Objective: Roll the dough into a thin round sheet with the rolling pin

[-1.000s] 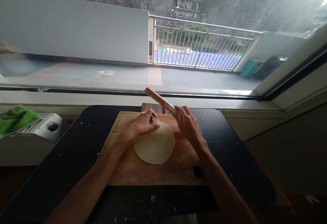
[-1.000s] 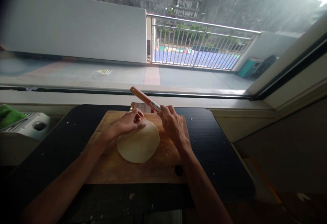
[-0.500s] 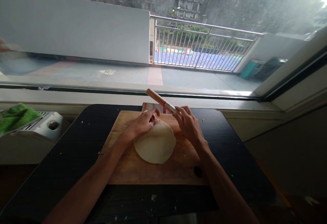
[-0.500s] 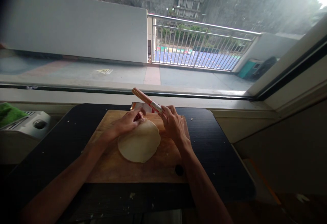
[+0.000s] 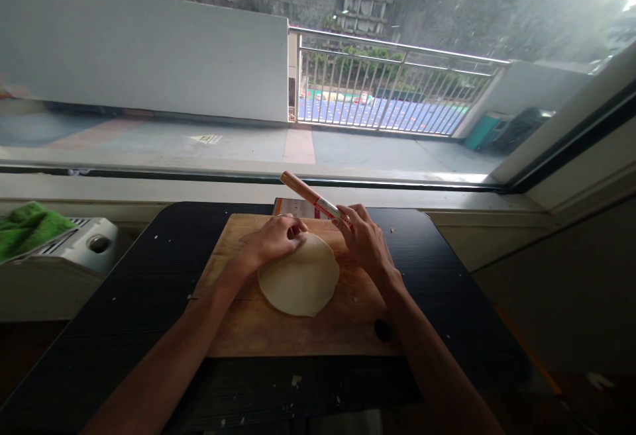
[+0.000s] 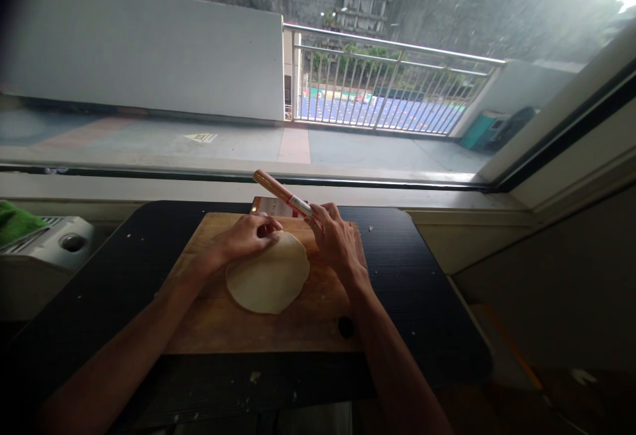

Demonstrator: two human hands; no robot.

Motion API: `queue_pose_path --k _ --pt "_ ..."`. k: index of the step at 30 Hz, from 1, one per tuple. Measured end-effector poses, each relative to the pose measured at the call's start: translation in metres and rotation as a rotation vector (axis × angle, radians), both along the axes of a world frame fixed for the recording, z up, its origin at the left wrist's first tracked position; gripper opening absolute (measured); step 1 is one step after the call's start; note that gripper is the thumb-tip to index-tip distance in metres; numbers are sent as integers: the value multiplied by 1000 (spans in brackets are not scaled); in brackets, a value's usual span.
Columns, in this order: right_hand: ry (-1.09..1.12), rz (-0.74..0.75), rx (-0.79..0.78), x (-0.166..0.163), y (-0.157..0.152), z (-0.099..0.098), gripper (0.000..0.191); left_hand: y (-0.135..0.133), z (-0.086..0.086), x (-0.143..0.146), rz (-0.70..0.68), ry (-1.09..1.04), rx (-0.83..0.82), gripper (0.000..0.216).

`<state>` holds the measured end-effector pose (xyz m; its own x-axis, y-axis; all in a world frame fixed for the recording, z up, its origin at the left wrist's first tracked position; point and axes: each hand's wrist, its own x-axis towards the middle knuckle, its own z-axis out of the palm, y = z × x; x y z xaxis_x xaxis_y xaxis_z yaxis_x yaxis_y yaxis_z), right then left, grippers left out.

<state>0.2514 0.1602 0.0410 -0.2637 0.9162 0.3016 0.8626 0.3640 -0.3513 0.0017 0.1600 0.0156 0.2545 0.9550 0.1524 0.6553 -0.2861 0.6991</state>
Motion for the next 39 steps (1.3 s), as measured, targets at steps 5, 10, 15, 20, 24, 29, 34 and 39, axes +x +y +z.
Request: queue_pose_path --k 5,10,15,20,24,29,34,39 --pt "-28 -3 12 0 -1 0 38 -2 4 -2 -21 -7 -10 31" --pt "0 20 1 1 -2 1 37 -1 6 -4 -59 3 -35 19" --pt "5 24 -4 0 -3 4 36 0 3 -4 -54 5 -21 17" --pt "-2 18 -11 -1 -3 4 37 3 -5 -2 -33 42 9 14" --pt "-2 16 -14 -1 -3 4 36 6 -11 -1 -17 67 26 15" --pt "-43 8 -6 -2 -3 4 37 8 -15 0 17 89 26 19" --pt "-58 1 -9 -3 -4 6 36 5 -12 3 50 104 54 17" --pt "-62 -2 -20 -4 -7 10 36 4 -9 10 54 124 68 11"
